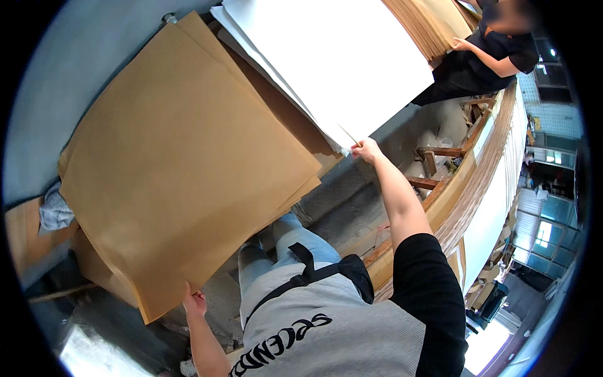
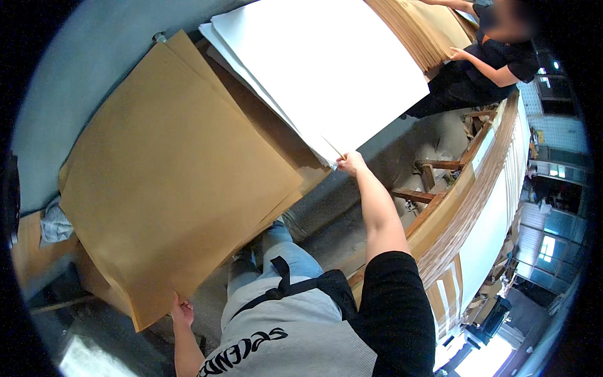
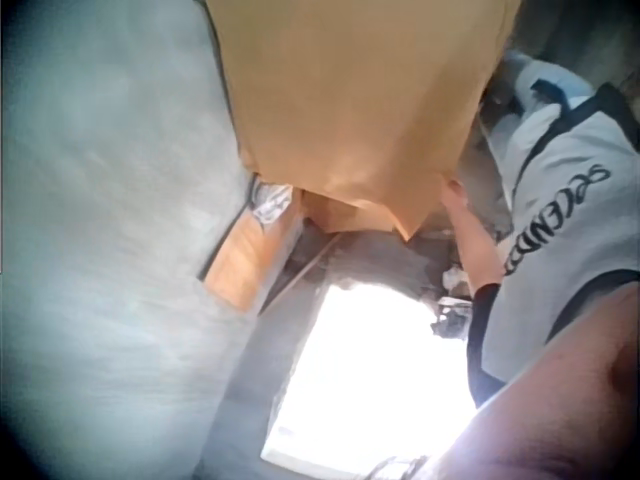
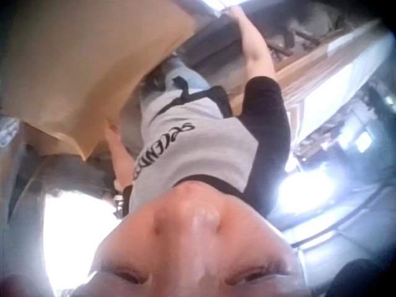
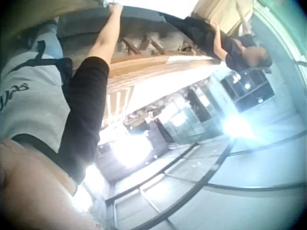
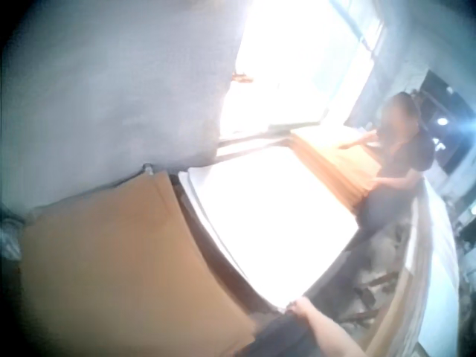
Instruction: The person repeatedly picks up large sheets of brown paper and white paper, places them on a wooden workbench, and smooths them with their hands. The person uses a thin stick to press along the edges of the sheets. The process is repeated multiple times with different sheets.
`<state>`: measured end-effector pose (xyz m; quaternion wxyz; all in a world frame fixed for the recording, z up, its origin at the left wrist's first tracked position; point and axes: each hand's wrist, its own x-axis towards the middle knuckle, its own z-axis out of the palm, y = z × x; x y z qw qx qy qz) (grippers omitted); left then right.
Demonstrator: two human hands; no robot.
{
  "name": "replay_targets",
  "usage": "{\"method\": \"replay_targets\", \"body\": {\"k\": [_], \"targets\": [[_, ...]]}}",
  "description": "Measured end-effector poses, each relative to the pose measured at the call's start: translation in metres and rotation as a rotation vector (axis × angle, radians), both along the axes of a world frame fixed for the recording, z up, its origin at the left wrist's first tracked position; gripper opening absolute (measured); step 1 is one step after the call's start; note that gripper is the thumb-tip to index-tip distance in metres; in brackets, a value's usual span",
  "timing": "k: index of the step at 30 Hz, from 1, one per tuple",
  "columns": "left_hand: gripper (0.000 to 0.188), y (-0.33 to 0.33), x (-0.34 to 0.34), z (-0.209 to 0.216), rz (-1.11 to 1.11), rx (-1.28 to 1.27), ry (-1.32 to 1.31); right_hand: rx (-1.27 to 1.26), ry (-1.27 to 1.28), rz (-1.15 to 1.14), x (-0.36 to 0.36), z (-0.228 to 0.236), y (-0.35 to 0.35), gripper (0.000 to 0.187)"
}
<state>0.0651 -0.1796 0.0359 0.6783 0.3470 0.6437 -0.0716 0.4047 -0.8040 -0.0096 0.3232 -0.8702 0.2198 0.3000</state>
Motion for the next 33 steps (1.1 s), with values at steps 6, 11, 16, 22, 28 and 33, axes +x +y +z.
{"method": "replay_targets", "body": {"k": [6, 11, 16, 22, 28, 33], "targets": [[0.027, -0.002, -0.001, 0.004, -0.014, -0.002, -0.042, -0.061, -0.029, 0.012, 0.01, 0.015, 0.01, 0.009], [0.023, 0.001, -0.001, 0.001, 0.019, -0.003, -0.011, -0.104, 0.053, 0.061, 0.016, 0.005, 0.002, 0.011], [0.027, -0.004, 0.013, 0.013, 0.032, 0.039, 0.029, -0.328, -0.122, 0.141, 0.008, -0.01, 0.0, 0.017], [0.026, 0.005, -0.002, -0.005, -0.004, 0.007, -0.006, -0.081, -0.549, -0.279, 0.025, -0.005, -0.029, 0.024], [0.026, 0.012, -0.01, -0.026, 0.0, -0.08, -0.003, 0.802, -0.527, -0.78, 0.045, 0.137, 0.018, 0.018], [0.026, 0.005, -0.022, -0.032, 0.039, -0.107, -0.102, 1.031, -0.524, -0.699, 0.017, 0.235, 0.16, 0.017]]}}
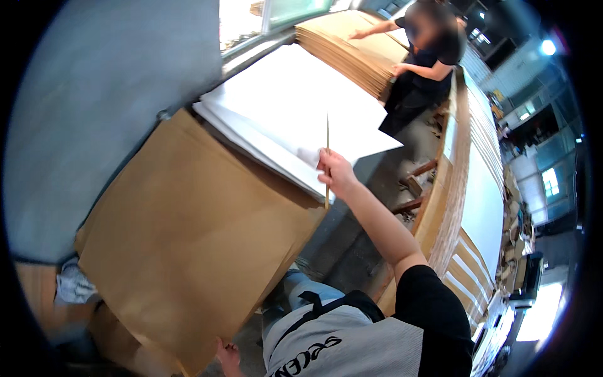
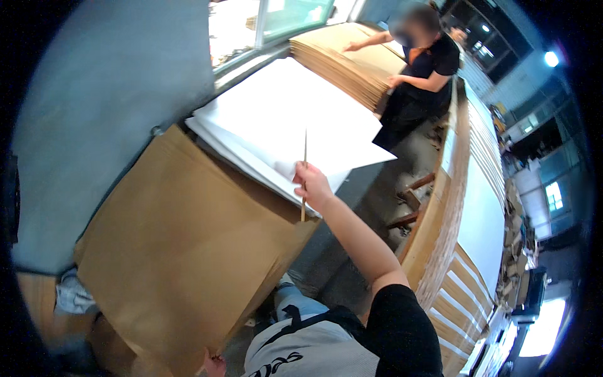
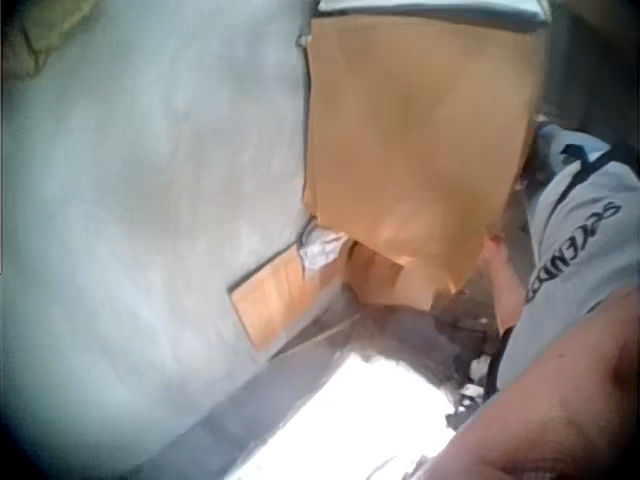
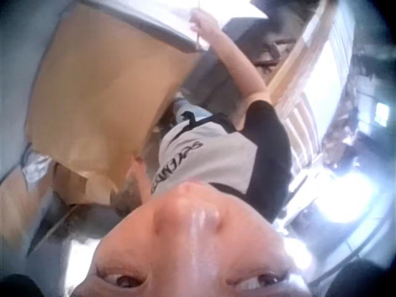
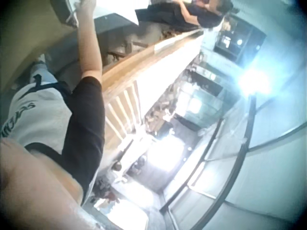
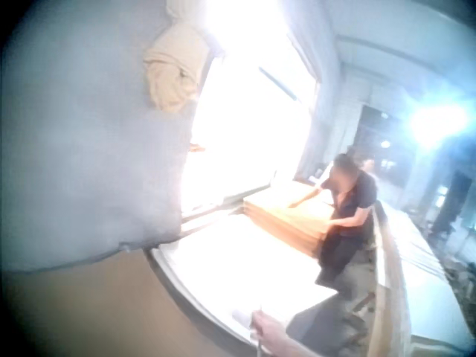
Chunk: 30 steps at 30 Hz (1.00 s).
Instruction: The person repeatedly picks up large sheets of brown paper and white paper, places them on a wooden workbench, and smooths them with their hands. The person uses a thin stick to press along the edges of the sheets. The process is repeated multiple times with different sheets.
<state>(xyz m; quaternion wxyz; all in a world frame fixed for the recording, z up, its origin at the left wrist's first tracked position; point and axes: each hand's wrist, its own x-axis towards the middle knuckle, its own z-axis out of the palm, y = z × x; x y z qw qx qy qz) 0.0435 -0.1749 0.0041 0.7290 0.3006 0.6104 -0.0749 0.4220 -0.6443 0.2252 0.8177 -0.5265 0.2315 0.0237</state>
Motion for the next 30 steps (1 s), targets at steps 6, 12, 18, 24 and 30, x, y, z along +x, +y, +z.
{"method": "replay_targets", "body": {"k": [6, 12, 18, 24, 30], "targets": [[0.021, 0.005, 0.002, -0.001, 0.108, -0.089, -0.099, 0.261, -0.097, 0.283, -0.087, -0.002, 0.239, 0.014], [0.024, -0.007, -0.008, -0.023, 0.082, -0.079, -0.317, -0.166, -0.31, 0.815, -0.191, -0.101, 0.384, 0.017], [0.024, -0.014, -0.021, -0.085, 0.072, -0.168, -0.445, -0.495, -0.524, 1.149, -0.264, -0.137, 0.467, 0.021], [0.026, -0.004, -0.011, -0.029, 0.06, -0.143, -0.329, -0.507, -0.346, 1.243, -0.29, -0.17, 0.488, 0.026], [0.023, 0.0, -0.032, -0.086, 0.265, -0.333, -0.517, -0.061, 0.101, 1.379, -0.302, -0.159, 0.485, 0.028]]}}
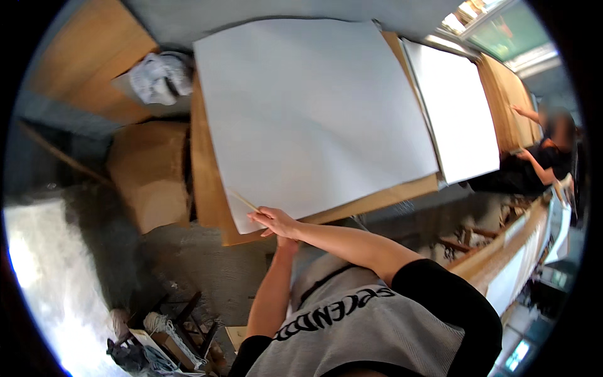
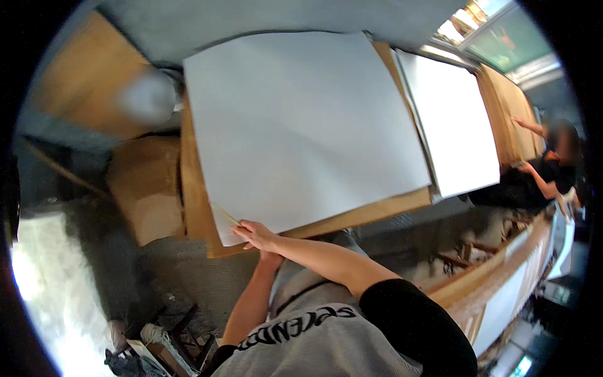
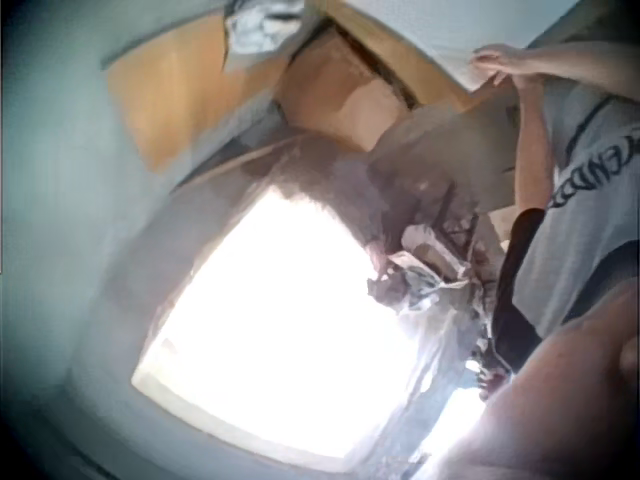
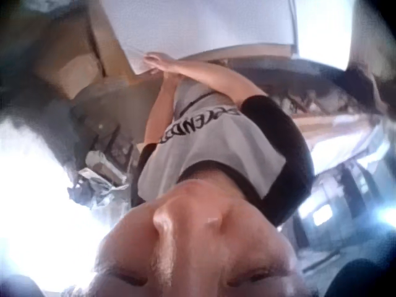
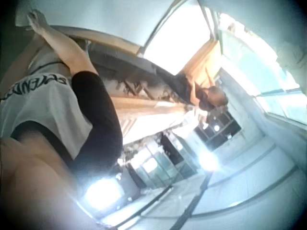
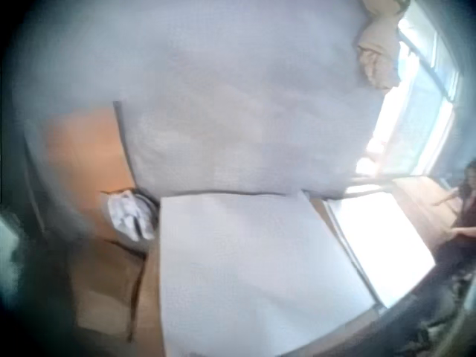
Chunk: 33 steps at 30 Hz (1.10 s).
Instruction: The person repeatedly picks up large sheets of brown paper and white paper, places them on a wooden workbench, and smooths them with their hands. The person uses a thin stick to press along the edges of the sheets. The process is repeated multiple times with different sheets.
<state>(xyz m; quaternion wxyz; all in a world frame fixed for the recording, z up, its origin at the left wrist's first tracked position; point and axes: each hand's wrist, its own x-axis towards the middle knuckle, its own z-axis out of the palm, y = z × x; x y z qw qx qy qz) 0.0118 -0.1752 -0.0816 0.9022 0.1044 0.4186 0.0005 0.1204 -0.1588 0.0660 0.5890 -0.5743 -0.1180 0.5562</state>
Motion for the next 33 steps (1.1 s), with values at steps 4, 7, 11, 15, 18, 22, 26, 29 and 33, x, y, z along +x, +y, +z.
{"method": "replay_targets", "body": {"k": [4, 7, 11, 15, 18, 22, 26, 29, 33], "targets": [[0.017, 0.012, 0.023, 0.069, -0.136, 0.094, 0.218, -0.122, -0.063, 0.229, 0.045, 0.038, -0.059, 0.028], [0.019, 0.01, 0.024, 0.061, -0.191, 0.065, 0.318, -0.169, 0.122, -0.073, 0.072, 0.012, -0.141, 0.024], [0.021, 0.015, 0.026, 0.067, -0.186, 0.143, 0.432, -0.474, 0.034, -0.684, 0.115, 0.004, -0.26, 0.026], [0.021, 0.012, 0.025, 0.072, -0.149, 0.17, 0.405, -0.582, 0.021, -1.23, 0.146, -0.03, -0.382, 0.023], [0.019, 0.012, 0.033, 0.079, -0.119, 0.194, 0.504, -0.387, 0.206, -1.381, 0.164, -0.039, -0.42, 0.017], [0.017, 0.009, 0.031, 0.077, -0.056, 0.229, 0.472, -0.299, 0.339, -1.474, 0.188, -0.035, -0.418, 0.024], [0.014, 0.001, 0.039, 0.084, 0.039, 0.261, 0.56, -0.287, 0.424, -1.442, 0.211, -0.046, -0.423, 0.022], [0.016, -0.004, 0.04, 0.084, 0.062, 0.259, 0.591, -0.343, 0.444, -1.384, 0.223, -0.053, -0.425, 0.022], [0.018, -0.007, 0.031, 0.08, 0.147, 0.239, 0.661, -0.5, 0.189, -1.026, 0.222, -0.023, -0.403, 0.015]]}}
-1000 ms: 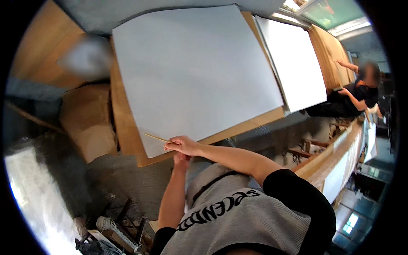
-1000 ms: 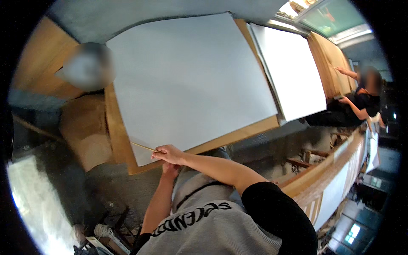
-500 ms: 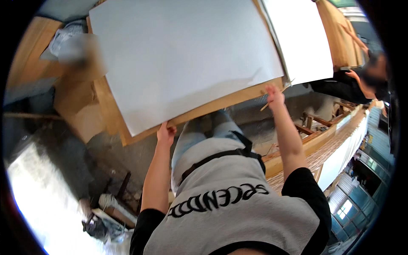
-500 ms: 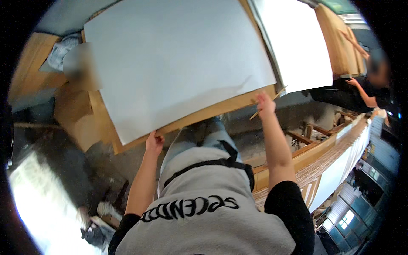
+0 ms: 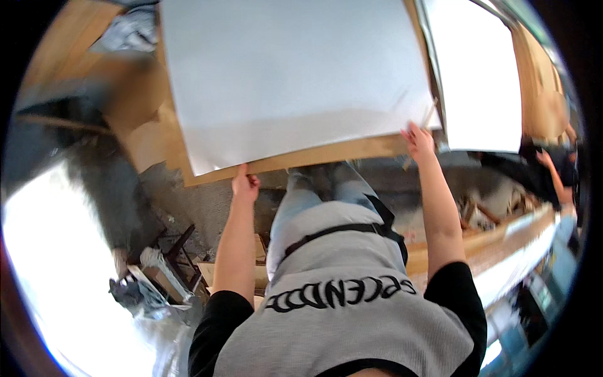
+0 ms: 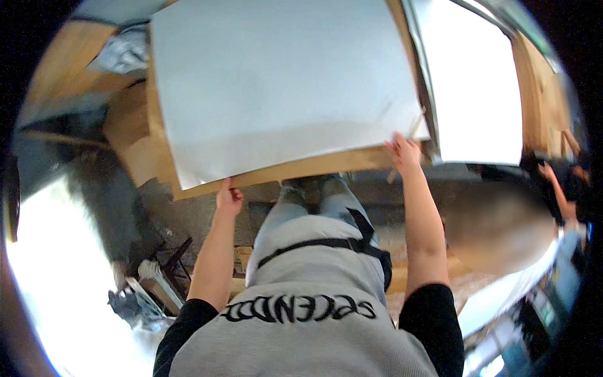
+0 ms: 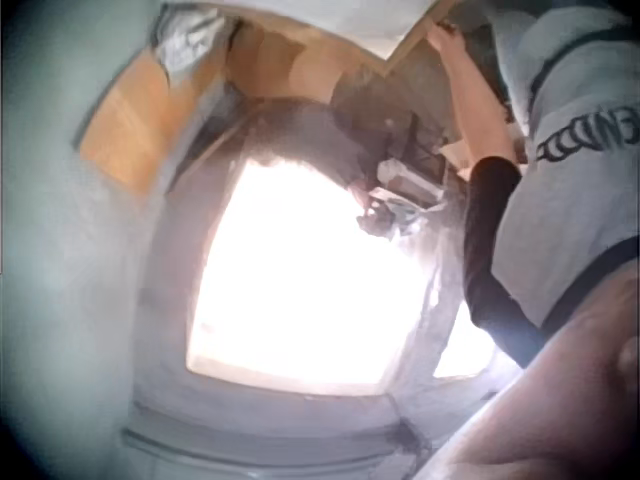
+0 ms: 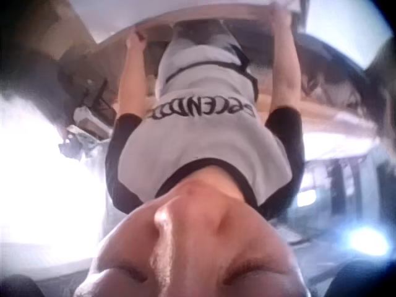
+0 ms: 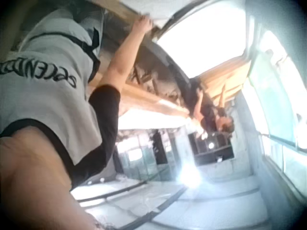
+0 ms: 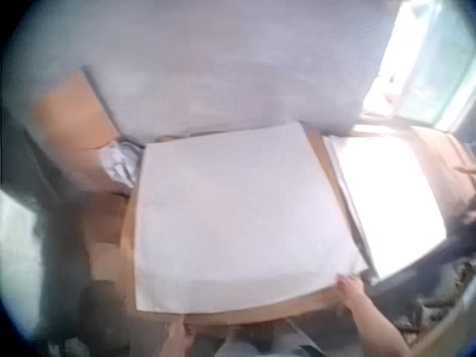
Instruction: The person repeatedly picks up large sheets of brown paper and white paper, places them on a wooden workbench, and smooths them with their hands. The person uses a thin stick to press along the edges of the sheets. The process is repeated multiple times with different sheets.
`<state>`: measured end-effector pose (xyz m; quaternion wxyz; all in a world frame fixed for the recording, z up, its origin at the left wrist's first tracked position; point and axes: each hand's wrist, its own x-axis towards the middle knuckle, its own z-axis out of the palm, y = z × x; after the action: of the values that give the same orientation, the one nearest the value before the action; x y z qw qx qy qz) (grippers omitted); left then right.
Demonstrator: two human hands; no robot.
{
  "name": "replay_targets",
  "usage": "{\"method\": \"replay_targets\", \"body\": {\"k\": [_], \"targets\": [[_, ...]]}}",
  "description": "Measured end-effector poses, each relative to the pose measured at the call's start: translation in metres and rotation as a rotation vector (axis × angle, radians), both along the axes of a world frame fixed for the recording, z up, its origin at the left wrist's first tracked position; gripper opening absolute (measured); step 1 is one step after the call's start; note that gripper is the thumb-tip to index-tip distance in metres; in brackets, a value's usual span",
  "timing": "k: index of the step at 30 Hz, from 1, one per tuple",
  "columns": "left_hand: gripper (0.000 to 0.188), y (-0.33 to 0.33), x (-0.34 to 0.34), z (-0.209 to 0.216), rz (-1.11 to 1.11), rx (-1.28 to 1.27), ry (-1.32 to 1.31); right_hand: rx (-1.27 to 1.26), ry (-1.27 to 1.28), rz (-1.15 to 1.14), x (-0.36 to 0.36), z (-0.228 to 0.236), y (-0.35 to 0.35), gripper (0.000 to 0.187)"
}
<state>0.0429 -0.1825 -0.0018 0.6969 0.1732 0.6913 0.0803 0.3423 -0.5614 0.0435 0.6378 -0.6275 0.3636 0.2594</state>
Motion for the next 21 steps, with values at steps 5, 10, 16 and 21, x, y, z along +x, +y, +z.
{"method": "replay_targets", "body": {"k": [5, 10, 16, 21], "targets": [[0.017, -0.006, -0.03, -0.015, 0.077, 0.017, -0.164, 0.039, -0.171, 0.091, -0.016, -0.015, -0.037, 0.015], [0.026, -0.001, -0.047, 0.017, 0.09, 0.079, -0.378, 0.036, -0.358, 0.142, -0.027, -0.037, -0.074, 0.018], [0.034, 0.04, -0.057, 0.01, 0.122, 0.185, -0.324, 0.015, -0.268, 0.124, -0.032, -0.025, -0.078, 0.019], [0.025, 0.065, -0.059, 0.006, 0.142, 0.213, -0.194, -0.058, -0.162, 0.135, -0.034, -0.023, -0.085, 0.018]]}}
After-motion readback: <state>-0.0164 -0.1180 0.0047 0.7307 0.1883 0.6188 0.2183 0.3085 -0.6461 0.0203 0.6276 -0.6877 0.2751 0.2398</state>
